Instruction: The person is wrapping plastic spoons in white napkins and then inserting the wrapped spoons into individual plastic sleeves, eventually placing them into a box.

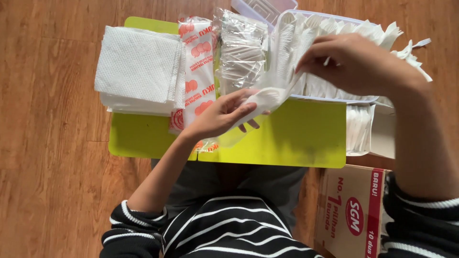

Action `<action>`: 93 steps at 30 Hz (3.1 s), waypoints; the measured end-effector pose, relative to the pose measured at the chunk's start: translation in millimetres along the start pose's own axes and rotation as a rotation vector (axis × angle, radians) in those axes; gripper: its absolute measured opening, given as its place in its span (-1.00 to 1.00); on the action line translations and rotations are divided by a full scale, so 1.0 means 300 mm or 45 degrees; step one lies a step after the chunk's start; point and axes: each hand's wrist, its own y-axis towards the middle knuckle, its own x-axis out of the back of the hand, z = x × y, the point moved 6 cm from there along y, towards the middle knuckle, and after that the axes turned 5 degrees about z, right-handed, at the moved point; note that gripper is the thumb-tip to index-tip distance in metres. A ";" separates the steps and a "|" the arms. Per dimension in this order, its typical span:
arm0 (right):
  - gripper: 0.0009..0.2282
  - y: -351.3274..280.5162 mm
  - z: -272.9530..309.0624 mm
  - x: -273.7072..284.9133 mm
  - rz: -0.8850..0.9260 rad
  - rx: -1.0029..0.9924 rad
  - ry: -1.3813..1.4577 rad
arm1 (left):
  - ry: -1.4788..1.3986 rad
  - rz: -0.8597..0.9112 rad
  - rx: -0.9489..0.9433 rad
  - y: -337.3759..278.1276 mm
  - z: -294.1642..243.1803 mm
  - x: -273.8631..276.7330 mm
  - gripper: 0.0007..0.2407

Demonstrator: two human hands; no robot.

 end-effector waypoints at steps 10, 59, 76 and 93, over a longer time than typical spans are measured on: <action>-0.86 0.069 -0.048 -0.120 0.225 -0.095 0.002 | -0.249 -0.059 0.084 0.012 0.135 -0.029 -0.62; -0.89 0.153 -0.088 -0.178 0.133 -0.167 0.741 | -0.375 -0.186 -0.038 0.065 0.177 -0.020 -0.59; -0.90 0.115 -0.037 -0.128 -0.023 0.068 0.448 | -0.365 -0.260 -0.128 0.075 0.160 -0.006 -0.55; -0.82 0.090 0.045 -0.096 0.036 0.197 0.363 | -0.409 -0.270 -0.284 0.091 0.116 0.011 -0.57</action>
